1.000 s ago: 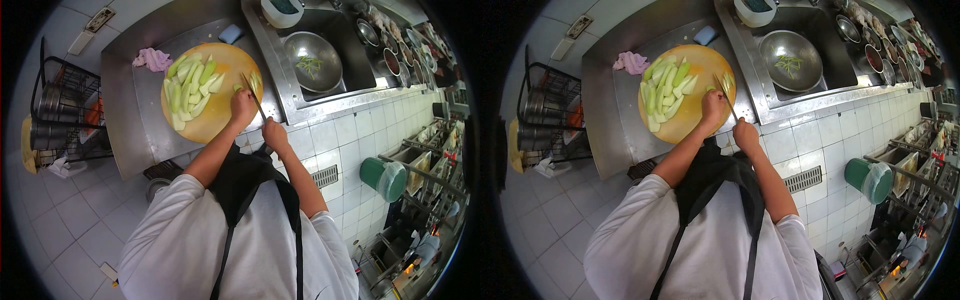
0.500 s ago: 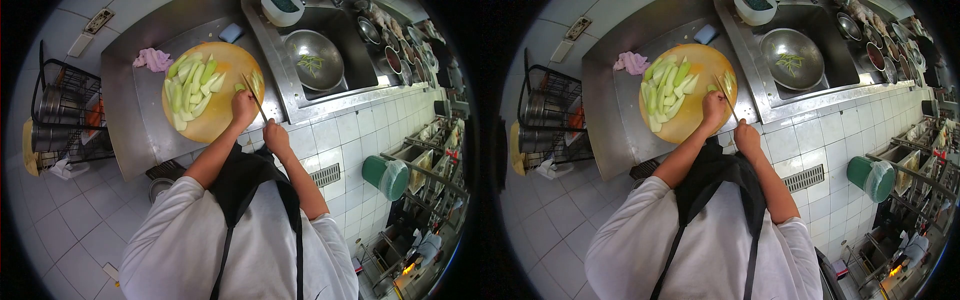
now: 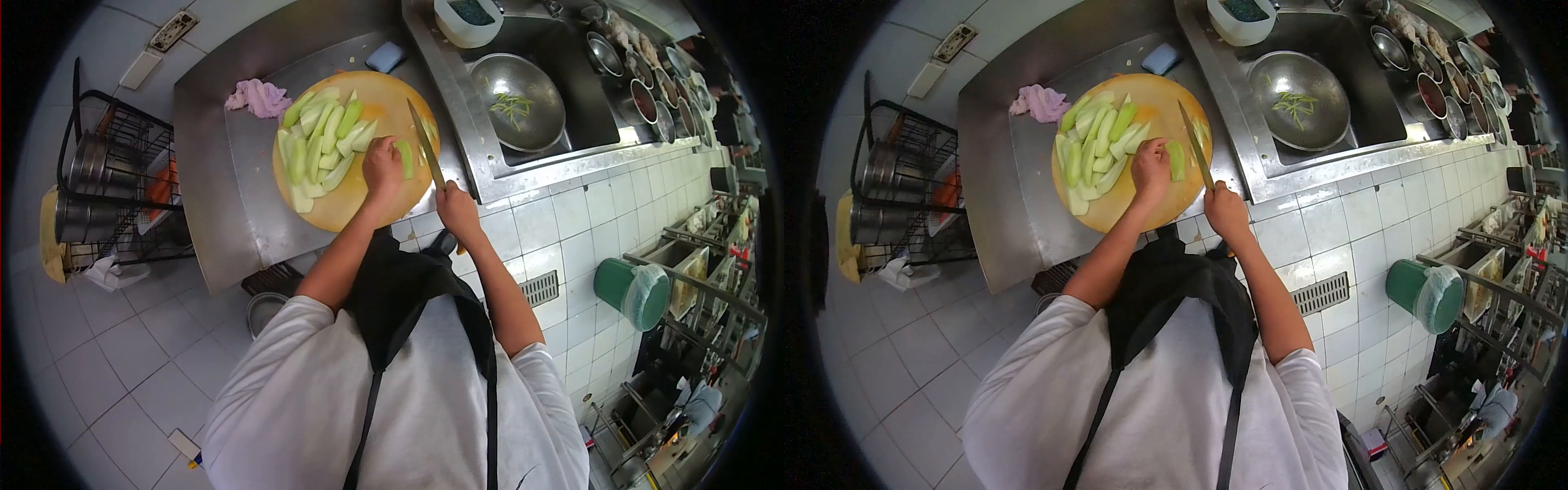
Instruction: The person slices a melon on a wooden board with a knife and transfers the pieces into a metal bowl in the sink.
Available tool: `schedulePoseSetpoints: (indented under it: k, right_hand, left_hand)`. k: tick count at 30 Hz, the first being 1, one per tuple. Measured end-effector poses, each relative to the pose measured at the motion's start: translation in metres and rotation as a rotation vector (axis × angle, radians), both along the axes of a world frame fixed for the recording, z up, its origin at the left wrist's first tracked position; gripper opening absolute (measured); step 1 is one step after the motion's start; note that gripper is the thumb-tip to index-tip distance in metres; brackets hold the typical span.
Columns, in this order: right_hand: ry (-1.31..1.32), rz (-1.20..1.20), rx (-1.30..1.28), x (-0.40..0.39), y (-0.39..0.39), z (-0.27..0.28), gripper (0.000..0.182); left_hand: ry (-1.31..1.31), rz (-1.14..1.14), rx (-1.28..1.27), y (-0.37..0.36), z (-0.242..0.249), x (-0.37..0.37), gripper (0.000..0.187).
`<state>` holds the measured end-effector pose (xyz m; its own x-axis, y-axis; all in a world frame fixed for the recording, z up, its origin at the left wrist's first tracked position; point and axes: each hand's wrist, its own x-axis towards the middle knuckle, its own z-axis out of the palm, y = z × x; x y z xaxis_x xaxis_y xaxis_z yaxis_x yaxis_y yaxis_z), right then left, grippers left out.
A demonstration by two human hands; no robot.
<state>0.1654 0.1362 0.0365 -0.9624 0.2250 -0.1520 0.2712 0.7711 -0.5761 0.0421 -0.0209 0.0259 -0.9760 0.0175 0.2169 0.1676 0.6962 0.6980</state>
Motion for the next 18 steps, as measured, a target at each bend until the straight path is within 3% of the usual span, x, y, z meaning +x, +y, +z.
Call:
schedulePoseSetpoints:
  k: [1, 4, 18]
  right_hand:
    - [0.002, -0.001, -0.027, 0.006, -0.001, 0.001, 0.022]
    - [-0.010, 0.012, -0.028, 0.019, -0.009, 0.007, 0.023]
    - [-0.078, 0.033, 0.055, 0.060, -0.025, 0.009, 0.020]
  left_hand:
    - [0.006, -0.041, -0.105, -0.011, -0.009, -0.001, 0.024]
    - [-0.252, -0.063, -0.028, -0.020, -0.036, -0.002, 0.032]
    - [-0.256, -0.143, 0.074, -0.007, -0.030, -0.006, 0.034]
